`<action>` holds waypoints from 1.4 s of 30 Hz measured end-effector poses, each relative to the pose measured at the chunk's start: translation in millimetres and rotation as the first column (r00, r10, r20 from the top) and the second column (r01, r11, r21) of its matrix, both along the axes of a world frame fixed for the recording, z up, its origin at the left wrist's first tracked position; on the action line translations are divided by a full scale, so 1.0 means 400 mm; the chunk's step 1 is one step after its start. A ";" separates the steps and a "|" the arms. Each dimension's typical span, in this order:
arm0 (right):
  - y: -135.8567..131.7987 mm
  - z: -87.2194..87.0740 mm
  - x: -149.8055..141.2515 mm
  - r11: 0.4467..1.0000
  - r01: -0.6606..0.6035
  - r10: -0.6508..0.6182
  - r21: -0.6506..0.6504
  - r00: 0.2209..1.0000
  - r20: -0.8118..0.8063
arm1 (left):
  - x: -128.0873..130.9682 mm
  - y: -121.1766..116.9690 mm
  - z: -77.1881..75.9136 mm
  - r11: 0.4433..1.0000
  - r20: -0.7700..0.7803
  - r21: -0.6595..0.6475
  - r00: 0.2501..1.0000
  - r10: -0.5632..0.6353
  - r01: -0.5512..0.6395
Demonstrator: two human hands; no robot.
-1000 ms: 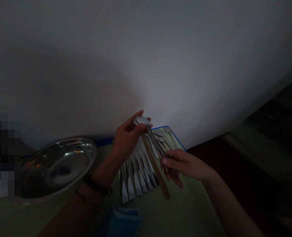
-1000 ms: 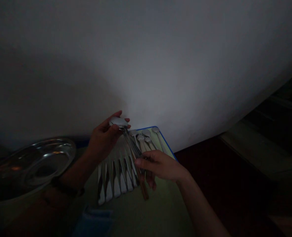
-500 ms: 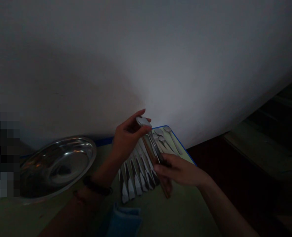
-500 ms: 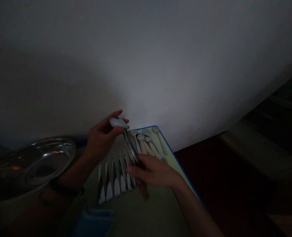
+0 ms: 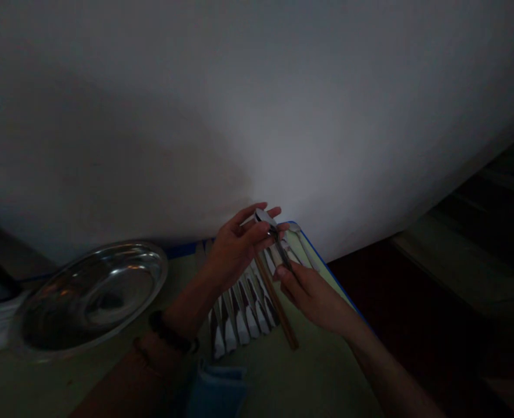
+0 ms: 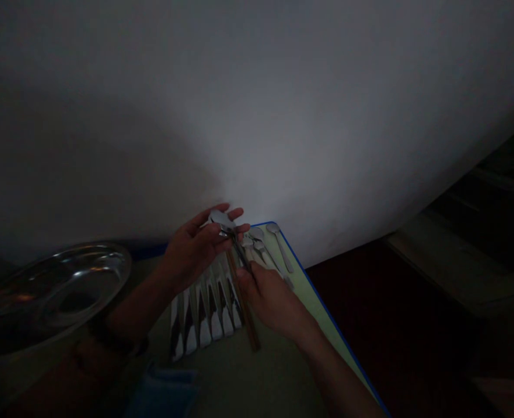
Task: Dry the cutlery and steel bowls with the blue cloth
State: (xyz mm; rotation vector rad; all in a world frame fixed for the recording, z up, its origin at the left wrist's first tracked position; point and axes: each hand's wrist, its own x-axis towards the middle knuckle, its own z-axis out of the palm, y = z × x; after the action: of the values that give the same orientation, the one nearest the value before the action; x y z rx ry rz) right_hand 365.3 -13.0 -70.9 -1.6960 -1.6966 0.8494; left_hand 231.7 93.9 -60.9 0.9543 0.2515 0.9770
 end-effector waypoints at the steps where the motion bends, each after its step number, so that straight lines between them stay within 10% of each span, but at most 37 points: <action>1: 0.001 -0.001 0.001 1.000 0.024 -0.024 0.006 0.999 0.040 | 0.001 -0.002 0.001 1.000 -0.004 -0.004 1.000 -0.011 0.011; 8: -0.005 0.021 -0.002 0.998 0.055 -0.055 0.004 0.986 0.157 | 0.011 -0.004 -0.007 0.996 -0.039 -0.055 0.997 0.062 -0.064; 20: 0.000 -0.005 0.023 0.992 0.037 -0.006 0.117 0.967 -0.253 | -0.014 0.025 -0.034 1.000 0.064 -0.002 0.998 -0.011 0.011; 37: 0.001 0.003 0.035 0.994 -0.007 0.017 0.108 0.996 -0.092 | 0.006 0.010 -0.022 0.987 0.113 -0.100 0.984 0.137 -0.126; 42: 0.022 -0.008 0.133 0.949 0.244 -0.291 0.201 0.921 0.257 | -0.006 0.022 -0.012 0.973 0.155 -0.207 0.978 0.136 -0.103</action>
State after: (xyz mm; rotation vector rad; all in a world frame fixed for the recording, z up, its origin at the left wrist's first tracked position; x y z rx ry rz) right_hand 418.5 -4.1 -74.2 -1.9472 -1.6086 0.3391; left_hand 229.4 102.5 -65.8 0.6760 0.2615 1.1155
